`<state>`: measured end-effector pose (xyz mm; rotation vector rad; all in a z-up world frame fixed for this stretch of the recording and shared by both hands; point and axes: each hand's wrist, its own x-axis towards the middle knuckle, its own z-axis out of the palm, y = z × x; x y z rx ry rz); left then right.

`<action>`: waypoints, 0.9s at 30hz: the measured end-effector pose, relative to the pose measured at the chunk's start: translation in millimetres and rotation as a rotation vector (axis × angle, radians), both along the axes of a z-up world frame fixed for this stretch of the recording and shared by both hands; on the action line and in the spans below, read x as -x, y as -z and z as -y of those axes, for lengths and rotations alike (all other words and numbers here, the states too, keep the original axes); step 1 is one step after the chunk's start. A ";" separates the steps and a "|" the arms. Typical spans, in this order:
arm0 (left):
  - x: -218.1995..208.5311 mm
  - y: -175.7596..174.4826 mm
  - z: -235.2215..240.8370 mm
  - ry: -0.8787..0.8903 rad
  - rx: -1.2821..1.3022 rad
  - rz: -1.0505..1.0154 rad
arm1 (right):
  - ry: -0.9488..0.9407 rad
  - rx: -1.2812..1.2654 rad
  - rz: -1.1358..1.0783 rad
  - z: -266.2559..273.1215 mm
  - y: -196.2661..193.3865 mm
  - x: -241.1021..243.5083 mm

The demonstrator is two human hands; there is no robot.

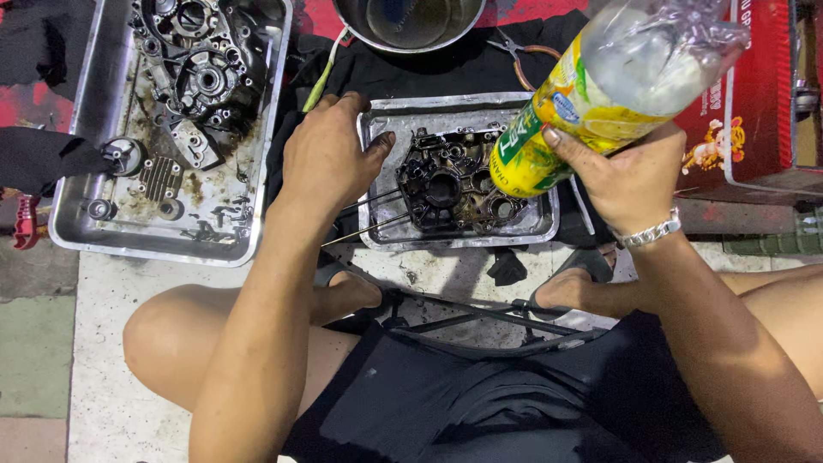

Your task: The person wipes a metal tray with a black cloth, then places a cylinder head into the tray and pours a yellow liquid over it. They continue to wipe the cylinder head and tray with the cloth.

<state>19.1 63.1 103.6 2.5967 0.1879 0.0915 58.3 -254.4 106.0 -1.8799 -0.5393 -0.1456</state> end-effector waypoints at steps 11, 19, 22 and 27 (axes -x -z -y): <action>-0.7 2.8 0.9 0.010 -0.016 0.005 | -0.035 0.025 0.052 -23.7 0.5 9.7; -8.7 13.6 4.0 0.066 -0.018 -0.129 | -0.027 0.030 -0.044 -28.7 -8.3 17.5; -10.1 15.1 12.3 0.202 0.013 -0.256 | -0.082 -0.049 -0.110 -39.2 -4.8 19.3; -1.2 16.3 21.7 0.562 0.516 0.040 | -0.191 -0.005 -0.116 -67.7 1.7 21.5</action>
